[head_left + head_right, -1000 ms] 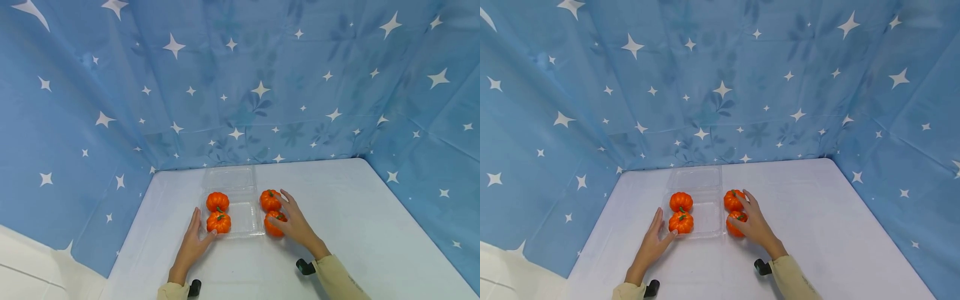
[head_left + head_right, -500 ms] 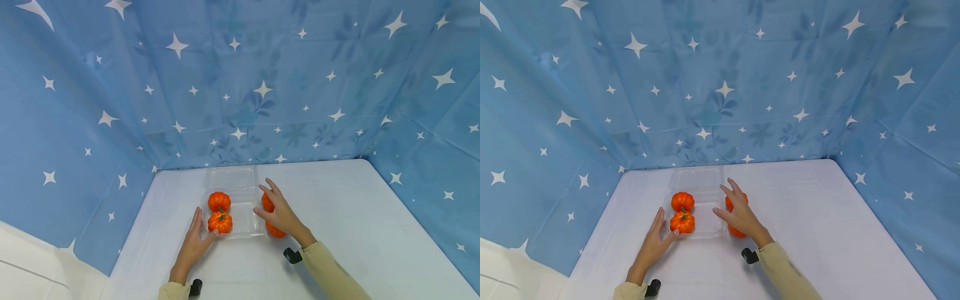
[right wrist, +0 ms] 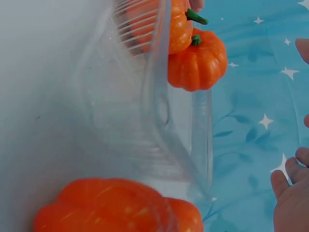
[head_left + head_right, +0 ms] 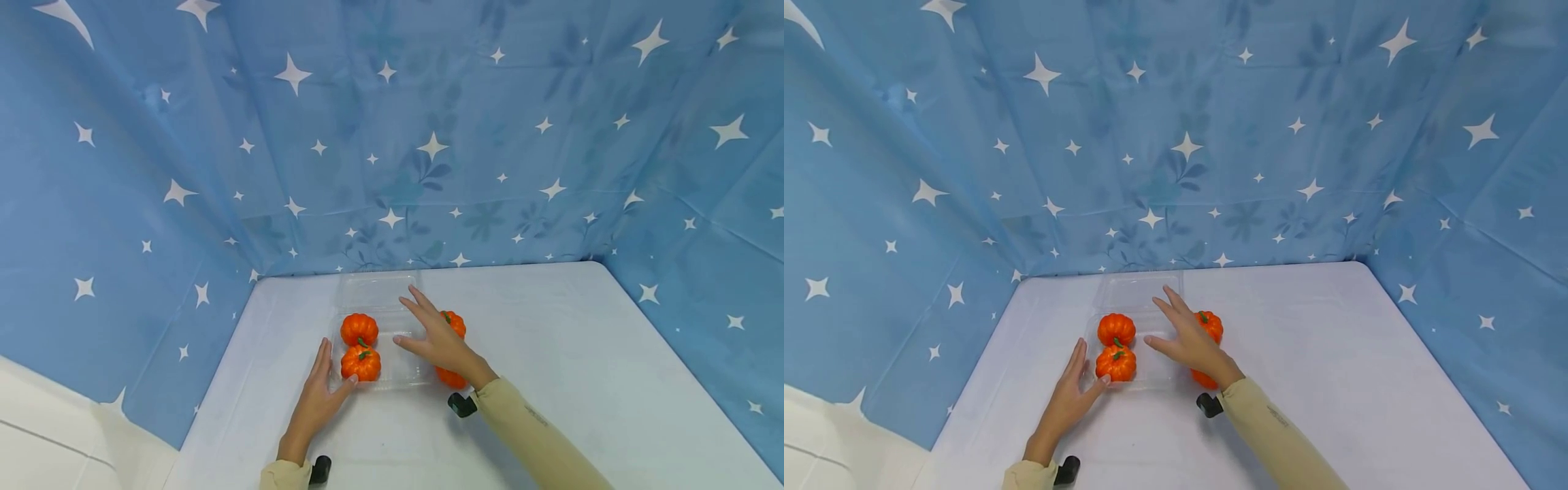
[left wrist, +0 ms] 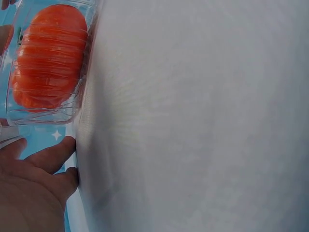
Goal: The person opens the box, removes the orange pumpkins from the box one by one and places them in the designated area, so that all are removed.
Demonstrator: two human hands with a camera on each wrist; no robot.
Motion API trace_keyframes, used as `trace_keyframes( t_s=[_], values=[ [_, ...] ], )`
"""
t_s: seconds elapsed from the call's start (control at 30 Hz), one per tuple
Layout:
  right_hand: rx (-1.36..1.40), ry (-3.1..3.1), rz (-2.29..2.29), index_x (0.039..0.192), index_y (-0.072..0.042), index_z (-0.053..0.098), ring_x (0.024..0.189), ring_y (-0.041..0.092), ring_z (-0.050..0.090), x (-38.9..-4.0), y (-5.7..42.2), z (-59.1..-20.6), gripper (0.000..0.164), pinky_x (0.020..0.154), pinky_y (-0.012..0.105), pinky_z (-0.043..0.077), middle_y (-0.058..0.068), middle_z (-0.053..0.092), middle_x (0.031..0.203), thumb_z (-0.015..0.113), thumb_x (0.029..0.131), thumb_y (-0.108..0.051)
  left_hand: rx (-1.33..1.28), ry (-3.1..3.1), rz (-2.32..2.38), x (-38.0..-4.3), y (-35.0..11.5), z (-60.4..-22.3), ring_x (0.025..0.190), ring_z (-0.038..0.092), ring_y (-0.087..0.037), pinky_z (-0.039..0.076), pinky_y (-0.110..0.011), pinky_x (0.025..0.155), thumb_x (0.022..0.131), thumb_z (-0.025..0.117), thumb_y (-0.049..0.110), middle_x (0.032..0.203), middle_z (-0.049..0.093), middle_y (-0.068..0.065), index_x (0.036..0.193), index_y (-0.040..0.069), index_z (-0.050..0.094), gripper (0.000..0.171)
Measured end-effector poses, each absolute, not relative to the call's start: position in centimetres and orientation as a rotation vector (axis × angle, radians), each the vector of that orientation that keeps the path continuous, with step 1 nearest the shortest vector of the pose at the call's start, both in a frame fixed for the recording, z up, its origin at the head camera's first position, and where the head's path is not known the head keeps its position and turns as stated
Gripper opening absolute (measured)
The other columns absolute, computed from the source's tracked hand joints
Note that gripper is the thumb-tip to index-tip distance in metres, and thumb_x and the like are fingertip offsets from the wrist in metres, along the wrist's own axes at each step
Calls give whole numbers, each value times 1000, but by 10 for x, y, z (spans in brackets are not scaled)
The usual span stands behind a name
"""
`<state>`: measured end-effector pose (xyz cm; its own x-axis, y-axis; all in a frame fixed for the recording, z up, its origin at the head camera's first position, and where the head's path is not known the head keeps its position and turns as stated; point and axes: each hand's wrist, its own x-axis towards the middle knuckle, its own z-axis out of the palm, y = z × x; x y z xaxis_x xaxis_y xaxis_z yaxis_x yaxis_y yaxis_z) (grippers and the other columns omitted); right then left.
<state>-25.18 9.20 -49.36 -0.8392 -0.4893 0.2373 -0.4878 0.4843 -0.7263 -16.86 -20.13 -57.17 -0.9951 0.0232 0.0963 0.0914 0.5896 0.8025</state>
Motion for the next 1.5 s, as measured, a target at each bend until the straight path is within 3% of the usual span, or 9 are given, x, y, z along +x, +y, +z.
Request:
trace_keyframes(
  t_s=[0.23,0.47,0.8,1.23,1.5],
  values=[
    [-954,2684,-1254,168,-16,39,161,31,22,-262,74,-487,82,120,66,33,0,13,179,74,100,-47,-100,-2724,-1402,-170,-203,-571,153,39,-42,28,-62,122,99,73,53,179,10,-11,172,4,17,104],
    [-1081,2634,-1193,165,-13,44,161,33,23,-275,52,-485,74,122,64,32,6,18,178,73,102,-37,-101,-2716,-1411,-170,-204,-571,152,41,-43,30,-63,122,99,73,53,179,11,-10,172,5,16,104],
    [-1149,2594,-1033,163,-12,48,161,31,24,-288,28,-488,69,124,58,31,9,25,176,68,105,-42,-91,-2730,-1392,-170,-203,-574,151,42,-43,30,-61,122,99,72,53,179,12,-10,172,6,17,103],
    [-1132,2630,-867,157,-11,57,157,38,32,-296,-1,-504,54,123,60,31,14,41,168,68,105,-25,-108,-2712,-1390,-169,-202,-573,152,41,-42,30,-60,122,99,73,51,179,14,-10,171,4,19,101],
    [-1123,2606,-945,152,-9,61,150,34,46,-300,-1,-514,48,122,51,38,17,51,160,68,105,-10,-124,-2702,-1381,-169,-202,-576,151,41,-42,30,-60,122,99,74,51,178,15,-12,171,4,20,102]
  ],
)
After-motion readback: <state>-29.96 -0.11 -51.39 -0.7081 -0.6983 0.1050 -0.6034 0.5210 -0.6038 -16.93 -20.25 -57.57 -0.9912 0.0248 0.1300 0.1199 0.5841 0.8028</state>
